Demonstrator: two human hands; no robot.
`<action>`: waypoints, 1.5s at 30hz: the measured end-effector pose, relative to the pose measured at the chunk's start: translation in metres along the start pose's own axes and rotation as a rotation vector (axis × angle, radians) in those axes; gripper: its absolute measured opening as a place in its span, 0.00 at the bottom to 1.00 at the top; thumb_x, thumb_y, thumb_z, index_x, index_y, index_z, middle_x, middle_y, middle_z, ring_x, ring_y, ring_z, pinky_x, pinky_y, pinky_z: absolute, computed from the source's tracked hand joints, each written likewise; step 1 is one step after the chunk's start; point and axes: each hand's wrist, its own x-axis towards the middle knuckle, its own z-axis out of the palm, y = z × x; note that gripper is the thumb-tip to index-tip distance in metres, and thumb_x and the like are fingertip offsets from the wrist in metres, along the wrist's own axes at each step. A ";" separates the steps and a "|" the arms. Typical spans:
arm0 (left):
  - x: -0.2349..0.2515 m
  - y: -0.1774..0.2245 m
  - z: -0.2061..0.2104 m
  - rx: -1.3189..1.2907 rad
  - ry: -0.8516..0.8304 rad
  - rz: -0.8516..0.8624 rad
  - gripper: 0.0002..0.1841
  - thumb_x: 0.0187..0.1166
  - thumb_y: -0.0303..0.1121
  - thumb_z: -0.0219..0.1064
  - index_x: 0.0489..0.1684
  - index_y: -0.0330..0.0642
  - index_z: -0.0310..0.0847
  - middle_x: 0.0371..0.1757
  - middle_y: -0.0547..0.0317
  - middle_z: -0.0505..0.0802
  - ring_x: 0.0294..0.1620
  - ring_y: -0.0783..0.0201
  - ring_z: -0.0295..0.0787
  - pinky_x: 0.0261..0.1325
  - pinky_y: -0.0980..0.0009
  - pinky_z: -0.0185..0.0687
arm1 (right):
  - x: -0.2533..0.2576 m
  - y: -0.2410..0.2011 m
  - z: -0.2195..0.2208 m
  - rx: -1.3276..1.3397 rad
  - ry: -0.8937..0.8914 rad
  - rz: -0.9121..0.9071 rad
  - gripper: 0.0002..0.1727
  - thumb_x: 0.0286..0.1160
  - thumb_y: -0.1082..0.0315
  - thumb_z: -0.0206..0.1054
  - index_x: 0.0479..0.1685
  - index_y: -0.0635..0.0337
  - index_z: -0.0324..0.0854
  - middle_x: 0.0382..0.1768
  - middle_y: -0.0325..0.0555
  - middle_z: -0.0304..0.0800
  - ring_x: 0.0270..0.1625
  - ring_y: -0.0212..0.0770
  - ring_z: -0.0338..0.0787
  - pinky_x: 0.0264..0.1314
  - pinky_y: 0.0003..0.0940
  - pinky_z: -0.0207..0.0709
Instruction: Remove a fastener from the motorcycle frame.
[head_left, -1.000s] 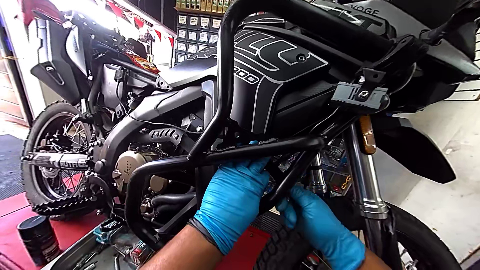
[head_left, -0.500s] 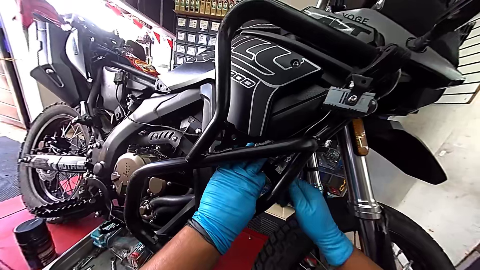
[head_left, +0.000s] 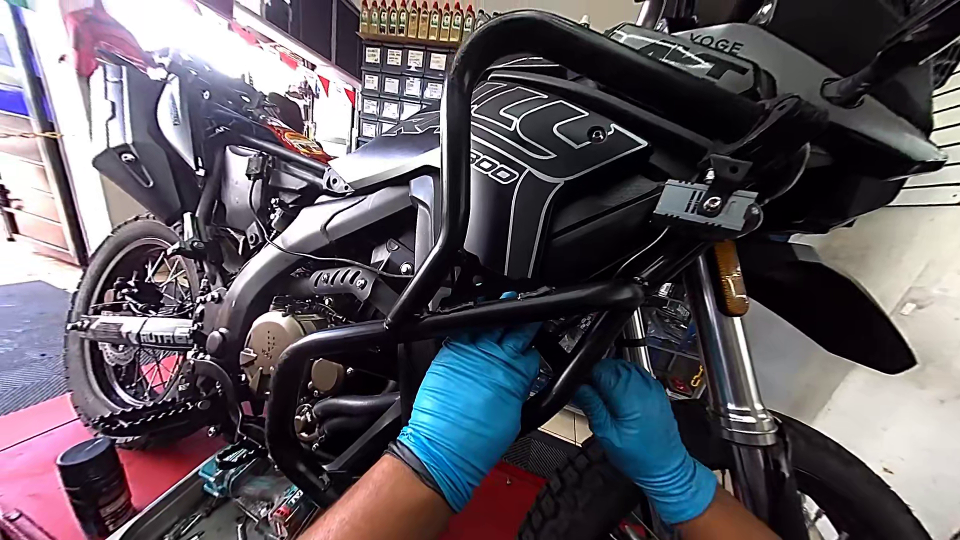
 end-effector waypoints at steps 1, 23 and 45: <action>0.000 0.000 0.000 0.000 -0.001 -0.002 0.10 0.81 0.41 0.64 0.47 0.59 0.92 0.79 0.72 0.83 0.80 0.57 0.77 0.71 0.50 0.78 | -0.001 -0.003 0.001 0.082 -0.024 0.076 0.24 0.89 0.44 0.54 0.35 0.45 0.89 0.31 0.31 0.90 0.40 0.31 0.90 0.48 0.38 0.85; 0.001 0.002 0.000 -0.017 -0.001 -0.014 0.08 0.80 0.41 0.66 0.46 0.60 0.93 0.78 0.71 0.85 0.79 0.57 0.78 0.70 0.50 0.79 | 0.002 -0.026 -0.002 0.385 -0.061 0.321 0.24 0.92 0.57 0.49 0.30 0.51 0.86 0.24 0.30 0.89 0.31 0.25 0.88 0.37 0.25 0.84; 0.000 0.001 0.001 -0.011 0.011 -0.016 0.09 0.80 0.41 0.65 0.46 0.60 0.93 0.77 0.72 0.85 0.79 0.58 0.78 0.68 0.52 0.81 | 0.004 0.006 0.002 -0.245 0.116 -0.166 0.23 0.87 0.43 0.57 0.47 0.48 0.93 0.39 0.41 0.94 0.46 0.42 0.90 0.53 0.42 0.81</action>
